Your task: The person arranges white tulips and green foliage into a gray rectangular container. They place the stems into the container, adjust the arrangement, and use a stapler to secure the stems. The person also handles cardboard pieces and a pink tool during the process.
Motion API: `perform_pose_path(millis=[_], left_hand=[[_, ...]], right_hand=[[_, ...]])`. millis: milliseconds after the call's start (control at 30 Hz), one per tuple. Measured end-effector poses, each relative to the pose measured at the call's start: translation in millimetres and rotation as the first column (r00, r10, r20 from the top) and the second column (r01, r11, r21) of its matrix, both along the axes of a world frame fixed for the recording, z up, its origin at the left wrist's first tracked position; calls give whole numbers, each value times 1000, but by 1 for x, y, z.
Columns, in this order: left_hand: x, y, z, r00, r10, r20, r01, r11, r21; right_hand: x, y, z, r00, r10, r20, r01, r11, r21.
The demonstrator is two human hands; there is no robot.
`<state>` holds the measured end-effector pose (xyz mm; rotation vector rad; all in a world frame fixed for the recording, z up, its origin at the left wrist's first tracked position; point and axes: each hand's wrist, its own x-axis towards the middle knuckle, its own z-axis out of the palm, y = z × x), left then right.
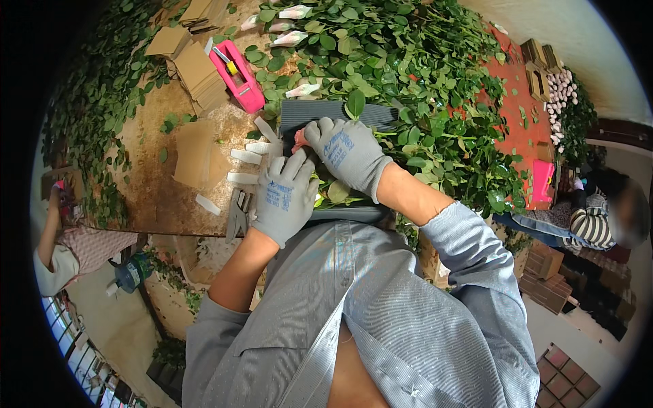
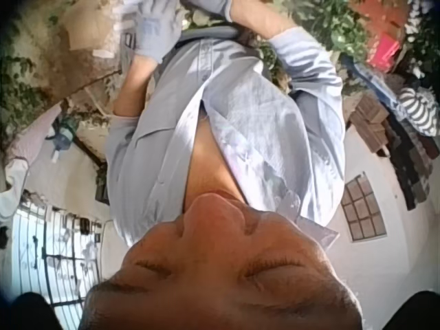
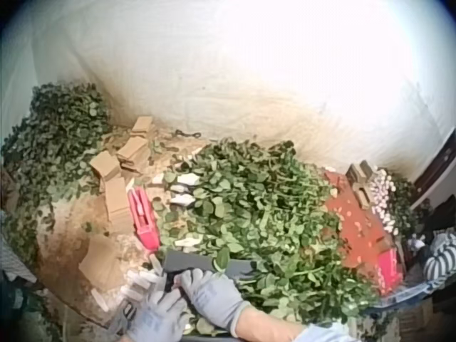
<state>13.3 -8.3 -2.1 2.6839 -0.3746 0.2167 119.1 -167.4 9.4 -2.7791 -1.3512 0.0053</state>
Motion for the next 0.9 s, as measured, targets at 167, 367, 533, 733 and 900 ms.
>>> perform_pose_path(millis=[167,367,533,733,900], left_hand=[[-1,-1,-2,1000,4,23,-4,1000,-26],[1,0,-1,1000,-20,19,20,1000,2],[1,0,-1,1000,-23,-15,23,1000,11],[0,1,-6,1000,-17,-22,17,1000,18],[0,0,-4,1000,-16,-23,16,1000,11]], right_hand=[[-3,-1,4,1000,-6,-29,6,1000,0],[-1,-3,10,999,9,-41,-9,1000,14],[2,1,14,990,-68,-125,69,998,5],[3,2,15,973,-134,-186,146,988,50],[5,1,14,972,-125,-197,150,982,117]])
